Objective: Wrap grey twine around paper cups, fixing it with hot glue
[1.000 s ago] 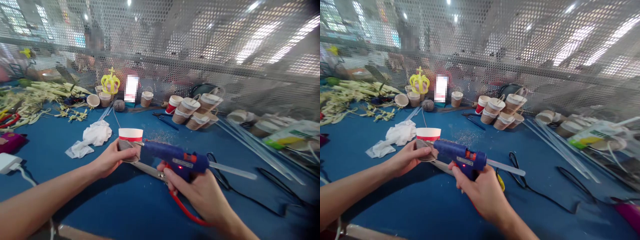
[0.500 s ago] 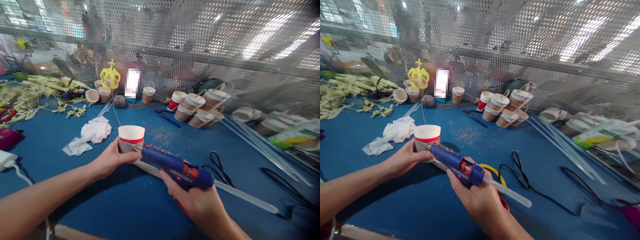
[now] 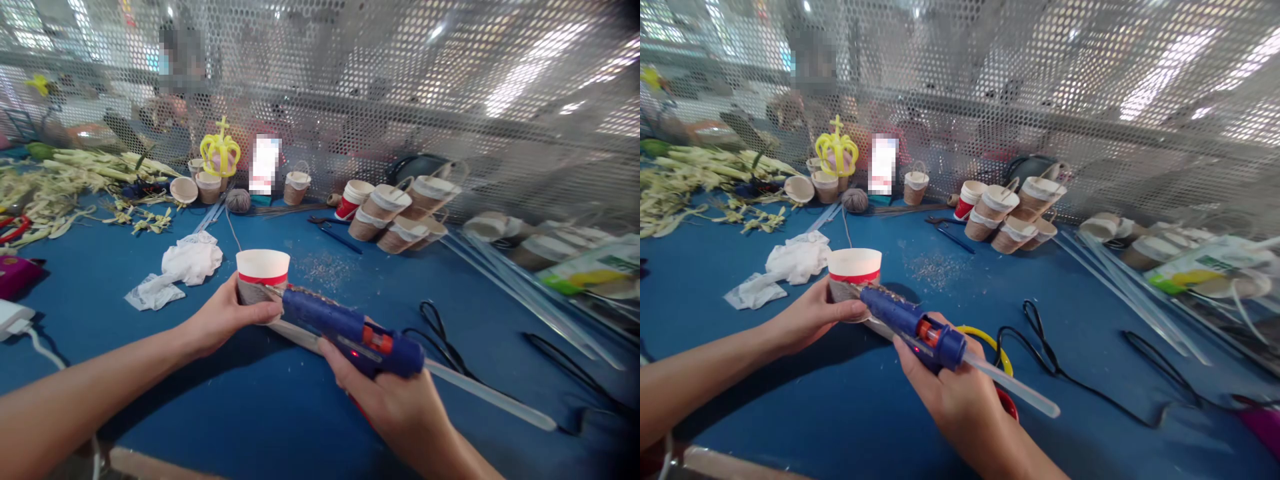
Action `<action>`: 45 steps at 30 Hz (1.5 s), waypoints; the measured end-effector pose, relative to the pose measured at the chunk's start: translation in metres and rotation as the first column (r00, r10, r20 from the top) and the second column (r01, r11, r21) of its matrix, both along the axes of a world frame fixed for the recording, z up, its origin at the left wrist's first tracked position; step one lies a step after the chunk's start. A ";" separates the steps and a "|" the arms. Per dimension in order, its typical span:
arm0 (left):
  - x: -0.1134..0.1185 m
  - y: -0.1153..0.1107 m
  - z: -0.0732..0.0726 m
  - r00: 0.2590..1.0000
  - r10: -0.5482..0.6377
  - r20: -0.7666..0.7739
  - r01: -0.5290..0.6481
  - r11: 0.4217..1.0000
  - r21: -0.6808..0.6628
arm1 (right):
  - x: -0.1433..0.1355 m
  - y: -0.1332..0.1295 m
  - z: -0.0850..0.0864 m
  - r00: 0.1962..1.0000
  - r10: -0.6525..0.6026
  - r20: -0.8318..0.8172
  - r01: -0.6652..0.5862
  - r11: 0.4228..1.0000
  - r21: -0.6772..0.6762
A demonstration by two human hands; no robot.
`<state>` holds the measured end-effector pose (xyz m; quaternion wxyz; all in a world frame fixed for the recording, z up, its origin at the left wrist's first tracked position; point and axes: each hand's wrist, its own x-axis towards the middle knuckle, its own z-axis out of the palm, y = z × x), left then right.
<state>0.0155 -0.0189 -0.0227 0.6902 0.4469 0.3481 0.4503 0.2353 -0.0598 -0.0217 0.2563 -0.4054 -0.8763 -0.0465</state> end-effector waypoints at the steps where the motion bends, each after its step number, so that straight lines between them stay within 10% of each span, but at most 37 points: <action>1: 0.000 0.000 0.000 1.000 0.003 -0.001 -0.003 1.000 -0.004 | 0.001 0.000 0.002 0.999 0.026 0.034 -0.027 0.999 0.019; 12: -0.001 0.001 -0.001 0.999 0.031 -0.010 -0.031 0.999 -0.012 | -0.003 0.004 0.018 0.968 0.027 0.251 -0.114 0.935 0.337; 27: 0.000 0.002 0.002 0.999 0.001 0.033 0.000 1.000 -0.012 | 0.000 0.001 -0.005 0.960 -0.140 -0.241 0.114 0.986 -0.120; 45: -0.001 0.001 0.003 0.998 -0.046 0.053 0.046 0.999 0.005 | 0.005 0.000 -0.012 0.967 -0.187 -0.173 0.189 0.982 -0.006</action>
